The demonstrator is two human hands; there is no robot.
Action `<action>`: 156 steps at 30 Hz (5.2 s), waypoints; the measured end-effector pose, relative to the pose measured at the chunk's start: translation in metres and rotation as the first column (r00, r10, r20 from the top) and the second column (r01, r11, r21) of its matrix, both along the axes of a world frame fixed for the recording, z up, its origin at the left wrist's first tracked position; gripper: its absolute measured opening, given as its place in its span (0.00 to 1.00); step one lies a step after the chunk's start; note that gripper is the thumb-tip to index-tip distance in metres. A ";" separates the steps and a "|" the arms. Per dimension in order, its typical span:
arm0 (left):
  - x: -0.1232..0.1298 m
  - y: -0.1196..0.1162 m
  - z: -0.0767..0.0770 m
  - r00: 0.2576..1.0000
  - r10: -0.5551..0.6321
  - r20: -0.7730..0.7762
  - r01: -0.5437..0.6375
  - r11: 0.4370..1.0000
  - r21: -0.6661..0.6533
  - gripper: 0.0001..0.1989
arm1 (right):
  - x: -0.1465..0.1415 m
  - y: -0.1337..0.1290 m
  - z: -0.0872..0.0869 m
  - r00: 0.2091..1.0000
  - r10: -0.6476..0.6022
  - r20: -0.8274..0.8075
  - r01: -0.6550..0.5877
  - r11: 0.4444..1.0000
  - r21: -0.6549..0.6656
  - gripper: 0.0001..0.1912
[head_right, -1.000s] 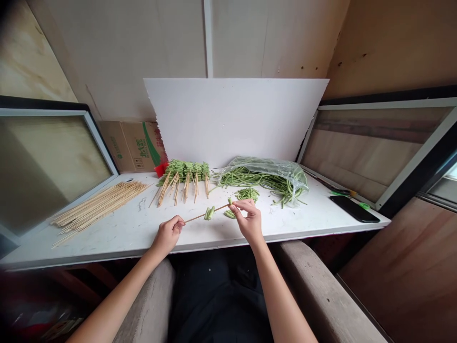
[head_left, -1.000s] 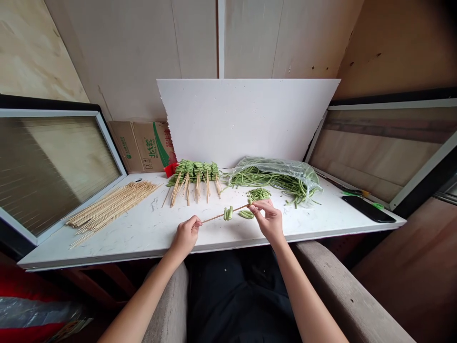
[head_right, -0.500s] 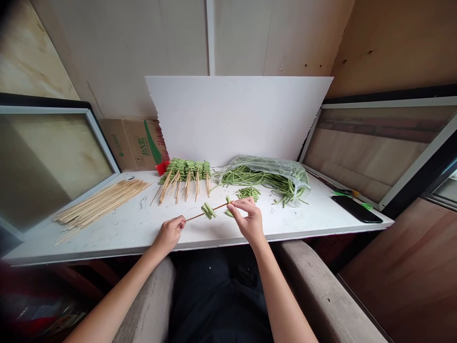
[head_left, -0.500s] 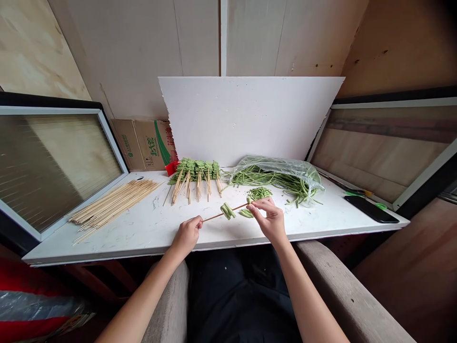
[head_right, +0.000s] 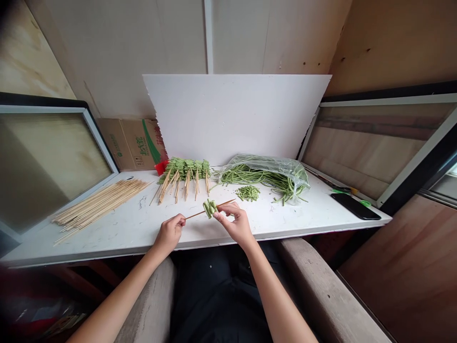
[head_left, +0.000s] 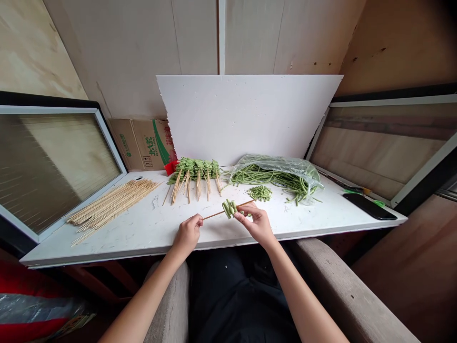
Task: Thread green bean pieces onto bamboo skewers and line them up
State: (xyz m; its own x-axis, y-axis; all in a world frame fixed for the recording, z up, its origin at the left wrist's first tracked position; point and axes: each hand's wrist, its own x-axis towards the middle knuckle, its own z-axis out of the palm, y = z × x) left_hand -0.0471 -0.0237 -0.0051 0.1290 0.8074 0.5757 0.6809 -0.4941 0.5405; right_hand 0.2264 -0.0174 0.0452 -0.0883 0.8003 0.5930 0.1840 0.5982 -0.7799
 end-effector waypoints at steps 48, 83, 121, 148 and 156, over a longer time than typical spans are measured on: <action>0.002 0.005 -0.004 0.994 0.099 0.049 -0.099 0.995 0.009 0.09 | 0.061 0.043 -0.037 0.946 -0.003 -0.323 -0.107 0.941 -0.321 0.28; 0.001 0.004 -0.004 0.997 0.076 0.026 -0.075 0.997 -0.012 0.10 | 0.061 0.038 -0.031 0.874 0.000 -0.487 -0.220 0.892 -0.394 0.22; 0.000 0.004 -0.003 0.995 0.097 0.017 -0.097 0.994 -0.042 0.10 | 0.062 0.038 -0.038 0.926 -0.028 -0.377 -0.126 0.918 -0.376 0.17; 0.001 0.001 0.000 0.997 0.063 0.036 -0.059 0.992 -0.108 0.10 | 0.062 0.039 -0.038 0.906 -0.005 -0.424 -0.168 0.913 -0.372 0.20; 0.001 0.001 0.000 0.999 0.041 0.035 -0.037 0.993 -0.116 0.10 | 0.062 0.039 -0.037 0.909 -0.011 -0.417 -0.160 0.914 -0.373 0.20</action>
